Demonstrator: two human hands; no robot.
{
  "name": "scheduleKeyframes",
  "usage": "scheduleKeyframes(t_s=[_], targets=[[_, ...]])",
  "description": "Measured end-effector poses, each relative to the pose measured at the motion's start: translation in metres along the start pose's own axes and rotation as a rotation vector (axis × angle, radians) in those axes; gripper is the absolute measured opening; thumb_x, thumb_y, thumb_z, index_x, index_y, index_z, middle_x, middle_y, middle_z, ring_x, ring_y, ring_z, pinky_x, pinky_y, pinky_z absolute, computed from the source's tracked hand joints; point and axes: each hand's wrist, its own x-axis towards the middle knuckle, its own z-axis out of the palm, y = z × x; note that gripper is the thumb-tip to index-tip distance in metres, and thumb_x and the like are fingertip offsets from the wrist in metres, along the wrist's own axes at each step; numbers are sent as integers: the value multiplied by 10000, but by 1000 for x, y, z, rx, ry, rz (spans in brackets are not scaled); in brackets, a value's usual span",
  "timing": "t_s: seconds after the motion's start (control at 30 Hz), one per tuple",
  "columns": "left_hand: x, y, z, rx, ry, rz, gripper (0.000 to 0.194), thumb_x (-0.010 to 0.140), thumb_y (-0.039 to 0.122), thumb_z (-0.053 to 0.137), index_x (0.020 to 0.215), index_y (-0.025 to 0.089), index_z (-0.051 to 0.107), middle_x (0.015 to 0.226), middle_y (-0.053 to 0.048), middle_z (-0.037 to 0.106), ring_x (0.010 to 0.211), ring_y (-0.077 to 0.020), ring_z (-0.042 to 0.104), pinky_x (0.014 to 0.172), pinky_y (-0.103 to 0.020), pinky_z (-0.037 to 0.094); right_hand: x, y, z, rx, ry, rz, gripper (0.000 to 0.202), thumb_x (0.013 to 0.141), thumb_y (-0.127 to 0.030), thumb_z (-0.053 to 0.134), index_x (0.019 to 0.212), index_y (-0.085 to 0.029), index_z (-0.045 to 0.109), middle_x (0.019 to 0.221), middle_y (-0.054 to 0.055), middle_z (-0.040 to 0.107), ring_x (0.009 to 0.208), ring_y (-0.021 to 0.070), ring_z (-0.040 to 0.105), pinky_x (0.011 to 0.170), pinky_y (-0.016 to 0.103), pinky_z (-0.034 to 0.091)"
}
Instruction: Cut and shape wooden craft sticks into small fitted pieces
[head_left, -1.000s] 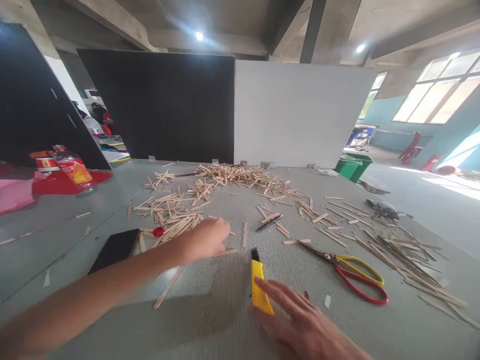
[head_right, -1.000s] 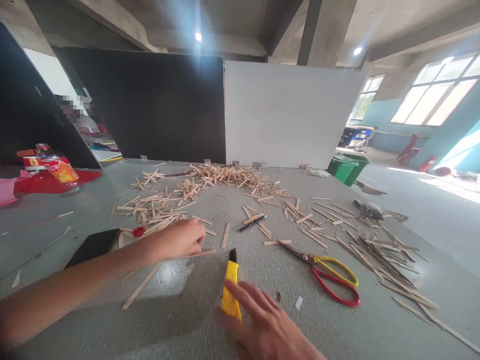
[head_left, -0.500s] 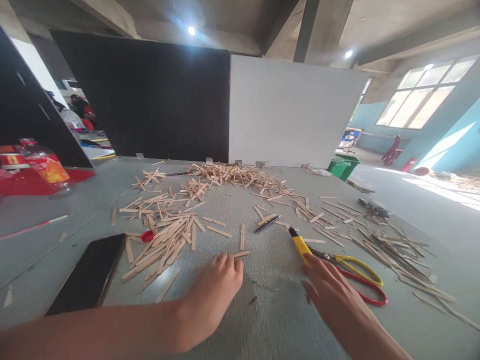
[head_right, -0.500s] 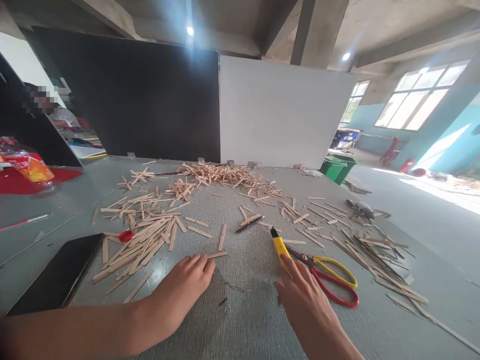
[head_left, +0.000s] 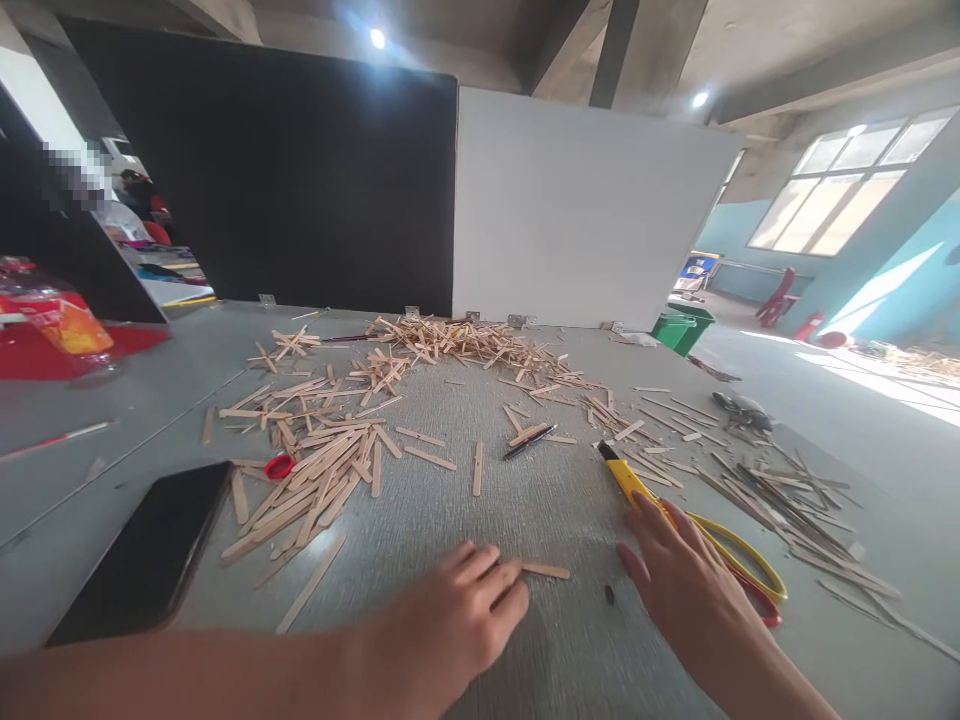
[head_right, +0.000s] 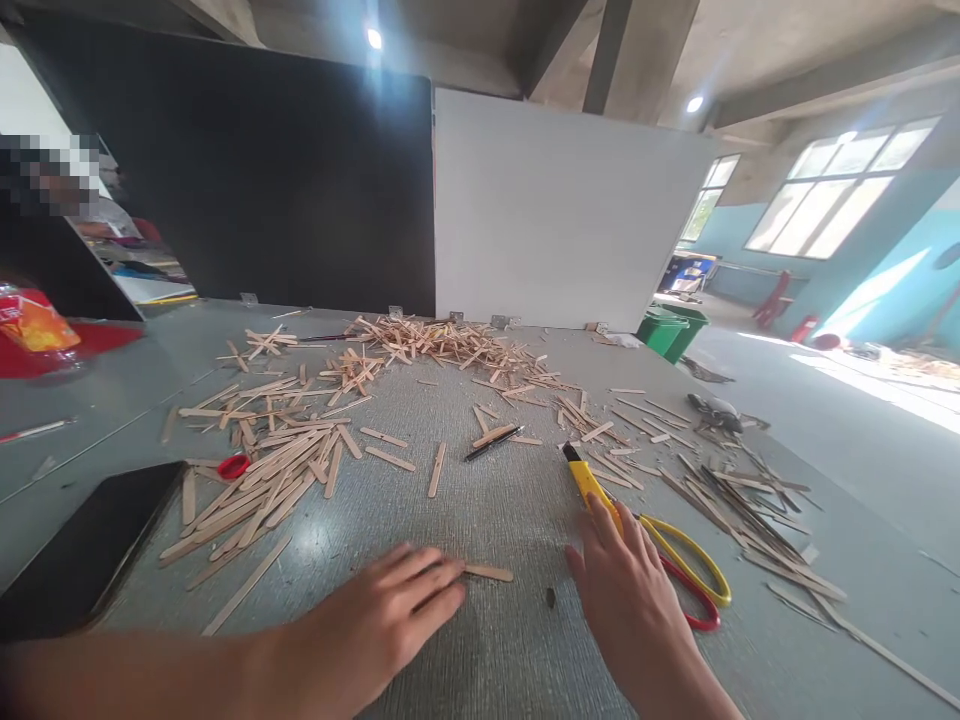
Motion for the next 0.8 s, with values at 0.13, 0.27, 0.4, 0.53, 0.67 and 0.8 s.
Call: scheduleKeyframes(t_s=[0.13, 0.27, 0.4, 0.53, 0.67, 0.8], targets=[[3, -18, -11, -15, -2, -191, 435, 860, -35, 658, 1256, 137, 710, 1258, -111, 778, 1116, -272, 729, 945, -379, 581, 3, 1, -4, 17, -18, -24, 458, 1082, -247, 371, 1041, -132, 813, 1286, 230, 738, 1180, 437, 680, 893, 557, 635], [5, -62, -32, 20, -54, -471, 349, 858, -74, 657, 1143, 113, 730, 1090, -121, 780, 986, -282, 742, 866, -428, 610, 5, 0, -8, 16, -24, -61, 425, 1057, -196, 399, 1035, -98, 813, 1249, 272, 730, 1140, 451, 682, 878, 576, 630], [2, -120, -44, 43, -130, -686, 271, 1042, 326, 701, 1258, 162, 684, 1238, -90, 717, 1041, -246, 728, 902, -451, 627, 4, -2, -10, 8, -31, -52, 402, 1034, -152, 416, 1026, -104, 815, 1281, 283, 710, 1140, 462, 678, 847, 580, 649], [0, -153, -45, -2, -163, -778, 341, 1041, 346, 702, 1330, 171, 655, 1313, -108, 689, 1085, -263, 719, 910, -462, 629, 4, -4, -10, 18, -38, -45, 371, 1024, -153, 444, 1027, -98, 810, 1302, 287, 698, 1151, 474, 669, 878, 609, 649], [8, -118, -40, -68, -168, -653, 300, 1049, 337, 695, 1292, 163, 677, 1259, -97, 720, 1046, -248, 738, 901, -454, 636, 7, -5, -15, 45, -4, -56, 375, 1041, -163, 426, 1047, -96, 795, 1276, 270, 709, 1182, 476, 653, 886, 607, 656], [14, -37, -25, -123, -176, -395, 324, 1090, 221, 555, 1377, 153, 689, 1414, -135, 722, 1265, -293, 708, 1071, -475, 591, 26, -4, -29, 82, 59, -9, 321, 1056, -187, 472, 1159, -83, 758, 1341, 254, 685, 1292, 472, 590, 938, 606, 642]])
